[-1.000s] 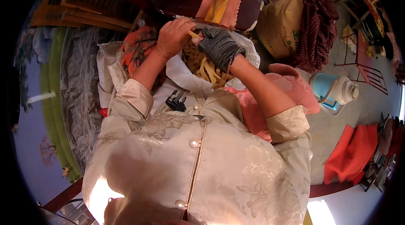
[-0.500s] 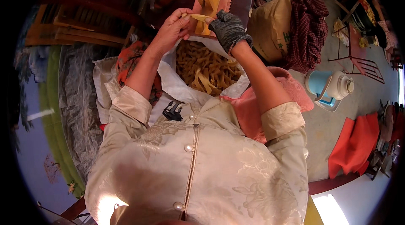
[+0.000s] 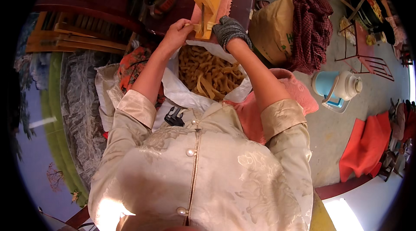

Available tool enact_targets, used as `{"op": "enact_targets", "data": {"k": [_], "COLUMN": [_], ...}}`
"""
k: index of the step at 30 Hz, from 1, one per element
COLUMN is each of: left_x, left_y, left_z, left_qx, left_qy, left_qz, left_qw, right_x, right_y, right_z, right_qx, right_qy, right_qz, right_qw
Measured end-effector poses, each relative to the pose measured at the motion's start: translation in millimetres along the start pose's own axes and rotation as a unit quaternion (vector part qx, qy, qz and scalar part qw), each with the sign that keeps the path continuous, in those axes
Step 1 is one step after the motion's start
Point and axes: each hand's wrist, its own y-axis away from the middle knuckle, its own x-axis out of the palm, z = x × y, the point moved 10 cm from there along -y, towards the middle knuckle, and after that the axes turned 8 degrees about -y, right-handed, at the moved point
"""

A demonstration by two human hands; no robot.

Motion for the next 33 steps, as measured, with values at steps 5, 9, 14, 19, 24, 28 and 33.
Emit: {"op": "enact_targets", "data": {"k": [5,9,14,19,24,28,33], "left_x": [-10.7,62.7,69.3,57.9,80.8,36.1,-7.0], "left_y": [68.2,119.2,129.2,130.7,141.2,124.4,153.3], "left_z": [-17.9,-5.8,-15.8,-2.6,6.0,-28.2,-90.5], "left_qx": [0.174,-0.069,-0.128,-0.212,-0.204,0.138,0.233], "left_qy": [-0.176,0.255,0.546,0.465,0.291,-0.154,-0.076], "left_qz": [-0.095,0.179,0.148,0.050,0.189,0.013,-0.180], "left_qw": [0.964,0.948,0.815,0.858,0.915,0.978,0.953], "right_x": [-53.2,-48.3,-3.0,34.9,-13.5,15.0,64.1], "right_y": [56.3,108.8,125.5,108.1,105.0,102.5,113.2], "right_z": [50.0,96.8,94.4,64.1,74.7,73.8,68.7], "right_qx": [-0.046,-0.279,-0.311,-0.027,-0.154,-0.231,0.152], "right_qy": [-0.063,-0.144,-0.223,-0.520,-0.294,-0.106,-0.699], "right_qz": [-0.113,-0.145,-0.059,0.135,-0.047,-0.090,0.257], "right_qw": [0.990,0.938,0.922,0.843,0.942,0.963,0.650]}}
